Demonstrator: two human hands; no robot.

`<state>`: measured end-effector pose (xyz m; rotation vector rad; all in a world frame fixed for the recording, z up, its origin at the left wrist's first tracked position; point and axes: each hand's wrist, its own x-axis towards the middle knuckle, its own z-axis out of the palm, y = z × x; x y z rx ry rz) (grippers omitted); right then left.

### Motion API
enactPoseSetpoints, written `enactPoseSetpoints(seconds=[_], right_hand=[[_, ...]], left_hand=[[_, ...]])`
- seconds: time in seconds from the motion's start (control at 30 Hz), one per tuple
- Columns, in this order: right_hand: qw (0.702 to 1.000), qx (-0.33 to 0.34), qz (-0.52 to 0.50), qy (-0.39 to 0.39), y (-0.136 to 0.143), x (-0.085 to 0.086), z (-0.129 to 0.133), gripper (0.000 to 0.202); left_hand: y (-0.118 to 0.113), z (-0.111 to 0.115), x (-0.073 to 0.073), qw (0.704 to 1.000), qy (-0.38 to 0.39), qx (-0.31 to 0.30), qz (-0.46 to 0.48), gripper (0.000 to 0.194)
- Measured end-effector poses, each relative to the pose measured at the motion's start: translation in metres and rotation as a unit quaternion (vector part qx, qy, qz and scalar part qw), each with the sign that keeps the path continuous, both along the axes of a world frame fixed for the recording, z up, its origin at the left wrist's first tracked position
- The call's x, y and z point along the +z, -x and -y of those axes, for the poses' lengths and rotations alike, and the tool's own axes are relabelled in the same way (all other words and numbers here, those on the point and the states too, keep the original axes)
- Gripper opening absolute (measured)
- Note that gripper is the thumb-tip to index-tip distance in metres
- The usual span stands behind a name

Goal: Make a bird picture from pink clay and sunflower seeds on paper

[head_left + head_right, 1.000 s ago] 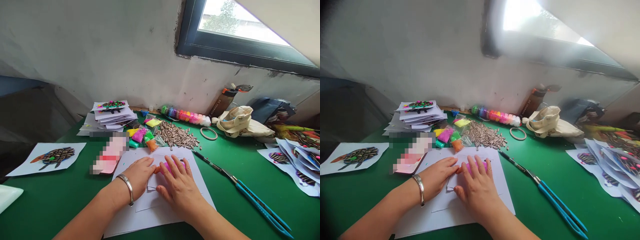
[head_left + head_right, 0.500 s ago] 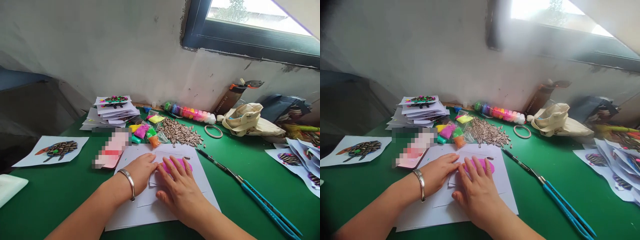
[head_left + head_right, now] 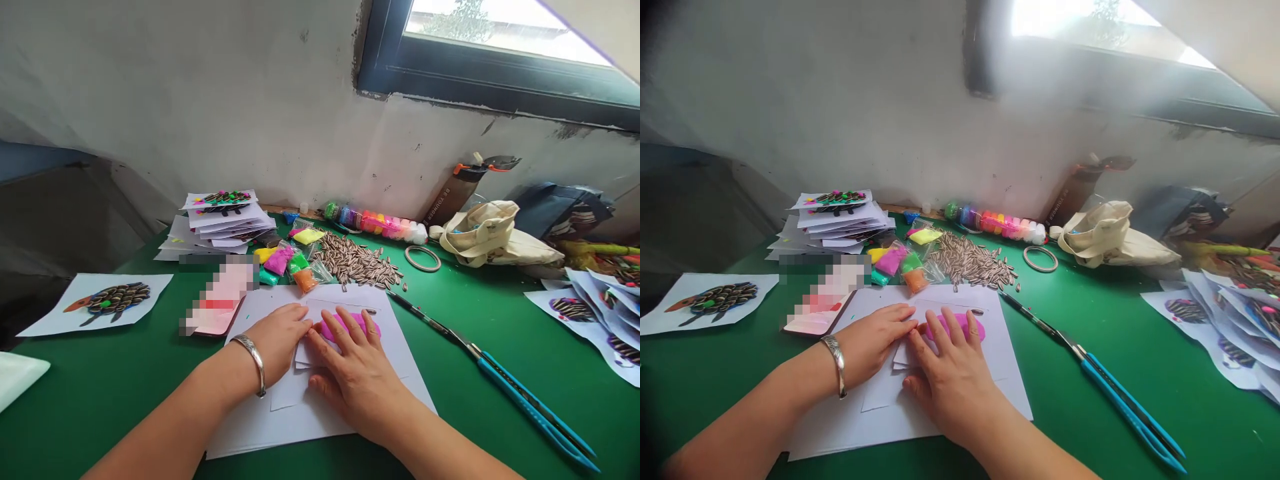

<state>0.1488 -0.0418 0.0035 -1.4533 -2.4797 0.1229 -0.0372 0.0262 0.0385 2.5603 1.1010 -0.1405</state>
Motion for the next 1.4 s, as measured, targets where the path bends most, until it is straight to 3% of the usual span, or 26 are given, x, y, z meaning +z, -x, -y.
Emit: enactPoseSetpoints(seconds=[0.33, 0.6, 0.77, 0.9, 1.07, 1.2, 1.4], right_hand=[[1.000, -0.010, -0.003, -0.001, -0.001, 0.006, 0.002, 0.054], [0.993, -0.116, -0.007, 0.002, -0.030, 0.029, -0.012, 0.039], [0.984, -0.145, 0.015, 0.101, -0.049, 0.047, -0.013, 0.032], [0.983, -0.164, 0.007, 0.086, -0.060, 0.055, -0.007, 0.031], [0.989, -0.123, 0.016, 0.082, -0.061, 0.057, -0.003, 0.031], [0.989, -0.103, 0.034, 0.095, -0.062, 0.058, -0.001, 0.032], [0.987, -0.063, 0.084, 0.123, -0.061, 0.056, 0.006, 0.033]], left_hand=[[0.001, -0.002, -0.001, 1.000, 0.003, -0.003, -0.011, 0.049], [-0.001, 0.001, -0.003, 0.999, 0.003, 0.007, -0.050, 0.066], [-0.003, 0.002, -0.002, 0.997, 0.023, 0.020, -0.065, 0.073], [-0.001, 0.003, -0.005, 0.997, 0.021, 0.023, -0.071, 0.078], [0.002, 0.005, -0.009, 0.998, -0.002, 0.029, -0.056, 0.087], [-0.001, 0.006, -0.004, 0.996, -0.002, 0.028, -0.079, 0.090], [-0.005, 0.008, -0.002, 0.996, -0.021, 0.017, -0.084, 0.082]])
